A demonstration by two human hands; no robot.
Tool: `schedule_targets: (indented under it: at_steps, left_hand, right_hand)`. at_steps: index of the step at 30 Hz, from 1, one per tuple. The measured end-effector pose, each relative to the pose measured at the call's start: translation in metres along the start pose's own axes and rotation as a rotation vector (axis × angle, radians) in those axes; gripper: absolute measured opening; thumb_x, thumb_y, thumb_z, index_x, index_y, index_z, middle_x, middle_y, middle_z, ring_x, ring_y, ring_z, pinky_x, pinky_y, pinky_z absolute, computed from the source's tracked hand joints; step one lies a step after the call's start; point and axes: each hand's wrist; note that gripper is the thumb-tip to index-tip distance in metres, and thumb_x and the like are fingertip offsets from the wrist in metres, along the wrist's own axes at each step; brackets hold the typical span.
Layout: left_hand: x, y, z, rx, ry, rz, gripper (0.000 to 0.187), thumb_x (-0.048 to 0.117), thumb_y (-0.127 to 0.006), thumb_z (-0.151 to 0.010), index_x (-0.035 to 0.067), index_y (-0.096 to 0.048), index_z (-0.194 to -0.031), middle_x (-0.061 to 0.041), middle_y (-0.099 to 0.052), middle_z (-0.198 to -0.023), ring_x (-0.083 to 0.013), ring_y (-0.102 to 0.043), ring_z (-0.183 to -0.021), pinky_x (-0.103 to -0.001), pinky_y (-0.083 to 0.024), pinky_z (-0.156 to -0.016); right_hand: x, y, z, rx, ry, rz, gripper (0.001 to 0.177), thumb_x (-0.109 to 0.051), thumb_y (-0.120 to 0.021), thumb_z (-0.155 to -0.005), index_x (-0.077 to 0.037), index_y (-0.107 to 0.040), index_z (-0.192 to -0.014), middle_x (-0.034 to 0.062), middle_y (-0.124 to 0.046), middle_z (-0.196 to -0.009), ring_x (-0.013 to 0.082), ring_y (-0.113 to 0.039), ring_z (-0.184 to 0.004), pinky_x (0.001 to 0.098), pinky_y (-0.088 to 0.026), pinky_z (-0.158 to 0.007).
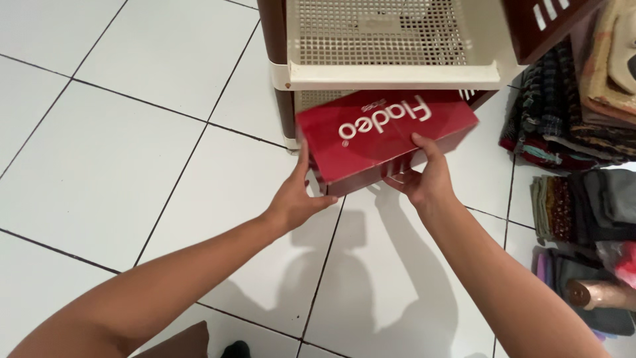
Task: The person assembles a multi-tier plastic storage unit by stacking and interlocking trays. They then place a red shoe box, a plastic-wrapped item, and a pair of white and blue clogs into the bottom drawer.
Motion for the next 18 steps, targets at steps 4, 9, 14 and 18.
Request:
schedule_targets:
  at_steps: [4,9,14,18]
  left_hand:
    - [0.001,0.012,-0.024,0.132,-0.122,-0.043,0.118,0.017,-0.079,-0.083,0.011,0.008,-0.163,-0.024,-0.041,-0.153,-0.0363,-0.047,-0.137,-0.044,-0.044,-0.114]
    - [0.013,0.001,-0.043,0.328,-0.180,0.117,0.094,0.000,-0.061,-0.089,0.007,-0.006,-0.165,-0.027,-0.038,-0.161,-0.0406,-0.043,-0.147,-0.045,-0.040,-0.121]
    - [0.004,-0.044,-0.023,0.483,-0.490,-0.141,0.093,-0.005,-0.066,-0.083,-0.004,-0.012,-0.159,-0.040,-0.018,-0.161,-0.0520,-0.018,-0.150,-0.051,-0.021,-0.122]
    - [-0.018,-0.050,-0.055,0.309,-0.579,-0.464,0.051,-0.005,-0.063,-0.084,0.002,-0.059,-0.134,-0.018,-0.058,-0.144,-0.0400,-0.040,-0.147,-0.053,-0.023,-0.123]
  right_hand:
    - [-0.001,-0.011,-0.001,0.039,-0.006,-0.126,0.071,-0.035,-0.065,-0.085,-0.016,-0.032,-0.144,0.0194,-0.043,-0.143,0.0424,-0.056,-0.126,0.0623,-0.054,-0.103]
    - [0.005,-0.036,-0.029,-0.041,0.118,-0.125,0.084,-0.037,-0.071,-0.084,-0.007,-0.030,-0.151,0.0176,-0.041,-0.152,0.0433,-0.051,-0.133,0.0628,-0.050,-0.099]
    - [0.005,-0.068,-0.067,0.209,0.110,-0.206,0.105,-0.027,-0.075,-0.080,-0.014,0.005,-0.147,0.0212,-0.044,-0.146,0.0434,-0.055,-0.134,0.0681,-0.051,-0.100]
    - [0.008,-0.086,-0.098,0.304,0.062,-0.243,0.102,-0.031,-0.076,-0.084,-0.013,0.001,-0.149,0.0170,-0.046,-0.147,0.0404,-0.055,-0.132,0.0674,-0.050,-0.103]
Point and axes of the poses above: each hand's wrist, its own z-axis away from the middle knuckle, its own y-axis out of the back of the hand, x = y × z
